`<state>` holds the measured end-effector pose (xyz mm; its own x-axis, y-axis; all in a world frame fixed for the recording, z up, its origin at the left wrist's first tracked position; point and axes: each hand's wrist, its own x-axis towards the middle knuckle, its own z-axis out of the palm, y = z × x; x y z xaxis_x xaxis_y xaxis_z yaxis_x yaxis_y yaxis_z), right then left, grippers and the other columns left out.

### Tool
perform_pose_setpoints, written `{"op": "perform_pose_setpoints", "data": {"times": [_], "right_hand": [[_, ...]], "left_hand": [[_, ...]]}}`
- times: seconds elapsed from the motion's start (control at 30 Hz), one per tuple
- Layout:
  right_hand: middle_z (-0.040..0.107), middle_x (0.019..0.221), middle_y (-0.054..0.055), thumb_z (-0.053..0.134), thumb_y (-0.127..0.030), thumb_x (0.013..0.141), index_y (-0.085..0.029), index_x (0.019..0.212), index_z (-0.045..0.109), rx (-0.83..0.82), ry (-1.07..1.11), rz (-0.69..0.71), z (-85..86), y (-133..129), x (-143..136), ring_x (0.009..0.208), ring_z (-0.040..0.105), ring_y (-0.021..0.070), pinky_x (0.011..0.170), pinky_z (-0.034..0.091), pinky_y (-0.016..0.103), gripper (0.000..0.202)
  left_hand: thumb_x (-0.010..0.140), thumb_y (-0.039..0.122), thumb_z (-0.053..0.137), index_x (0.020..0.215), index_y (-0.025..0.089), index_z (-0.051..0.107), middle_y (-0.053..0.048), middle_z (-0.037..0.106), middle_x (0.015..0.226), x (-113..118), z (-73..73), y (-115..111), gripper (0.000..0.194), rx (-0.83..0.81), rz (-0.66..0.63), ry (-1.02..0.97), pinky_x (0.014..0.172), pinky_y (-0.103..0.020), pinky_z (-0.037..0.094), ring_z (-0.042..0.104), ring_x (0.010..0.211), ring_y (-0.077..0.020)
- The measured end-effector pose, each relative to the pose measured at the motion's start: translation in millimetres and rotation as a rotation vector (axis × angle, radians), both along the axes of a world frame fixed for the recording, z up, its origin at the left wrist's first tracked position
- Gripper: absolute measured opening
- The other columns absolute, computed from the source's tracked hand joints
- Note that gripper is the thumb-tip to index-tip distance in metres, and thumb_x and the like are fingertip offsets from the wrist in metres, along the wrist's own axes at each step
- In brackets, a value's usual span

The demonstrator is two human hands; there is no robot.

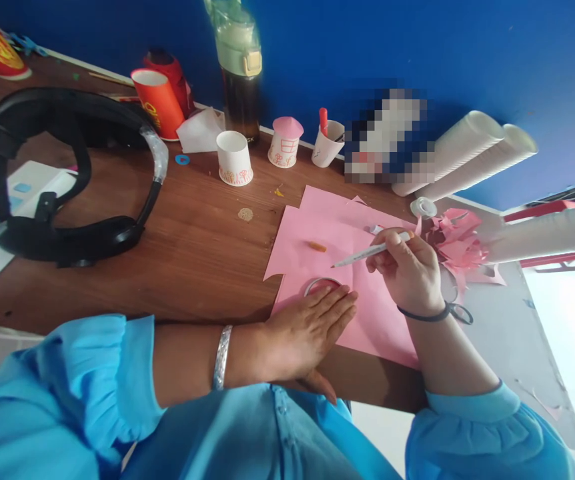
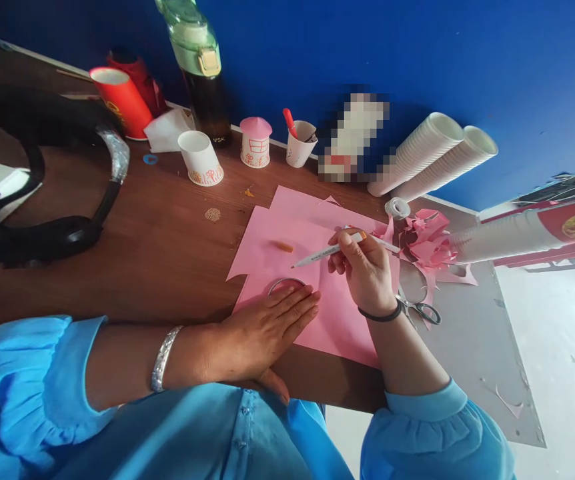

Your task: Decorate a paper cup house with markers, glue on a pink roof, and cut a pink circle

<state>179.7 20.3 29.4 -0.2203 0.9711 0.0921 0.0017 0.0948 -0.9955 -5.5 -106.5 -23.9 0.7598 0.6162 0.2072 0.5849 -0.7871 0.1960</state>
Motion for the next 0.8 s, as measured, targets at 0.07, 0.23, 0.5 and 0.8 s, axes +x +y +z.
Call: {"op": "perform_pose_setpoints", "data": {"times": [0.07,0.23,0.5,0.8], "right_hand": [[0.051,0.059,-0.004,0.080,-0.059,0.085,-0.022,0.076,0.069,-0.002,-0.063,0.072,4.8,2.6,-9.6,0.048,0.047,0.0103,0.044,0.041,0.025,0.039],[0.054,0.059,-0.004,0.071,-0.060,0.092,-0.019,0.079,0.068,0.010,-0.306,0.398,15.2,12.5,-38.3,0.050,0.047,0.0088,0.045,0.037,0.023,0.042],[0.053,0.062,-0.004,0.064,-0.065,0.094,-0.018,0.079,0.065,0.026,-0.432,0.619,13.5,21.2,-57.2,0.054,0.044,0.0083,0.049,0.036,0.023,0.049],[0.061,0.066,-0.002,0.065,-0.063,0.094,-0.019,0.076,0.066,0.063,-0.462,0.704,13.7,24.6,-66.2,0.061,0.050,0.0105,0.058,0.040,0.025,0.047]], "left_hand": [[0.080,0.093,0.046,0.160,-0.008,0.029,-0.027,0.025,0.171,1.9,-1.2,0.9,0.129,-0.040,-0.006,0.020,0.133,-0.051,0.015,0.025,0.162,-0.0387],[0.082,0.088,0.052,0.161,-0.006,0.028,-0.026,0.022,0.172,4.1,0.2,1.8,0.125,-0.075,0.005,0.042,0.133,-0.050,0.014,0.023,0.162,-0.0376],[0.081,0.089,0.052,0.160,-0.005,0.032,-0.027,0.024,0.171,4.9,-0.4,1.6,0.125,-0.056,0.012,0.034,0.133,-0.050,0.015,0.024,0.162,-0.0387],[0.081,0.087,0.055,0.159,-0.007,0.031,-0.031,0.024,0.170,2.8,2.8,2.7,0.125,-0.076,0.001,0.013,0.132,-0.053,0.017,0.027,0.160,-0.0427]]}}
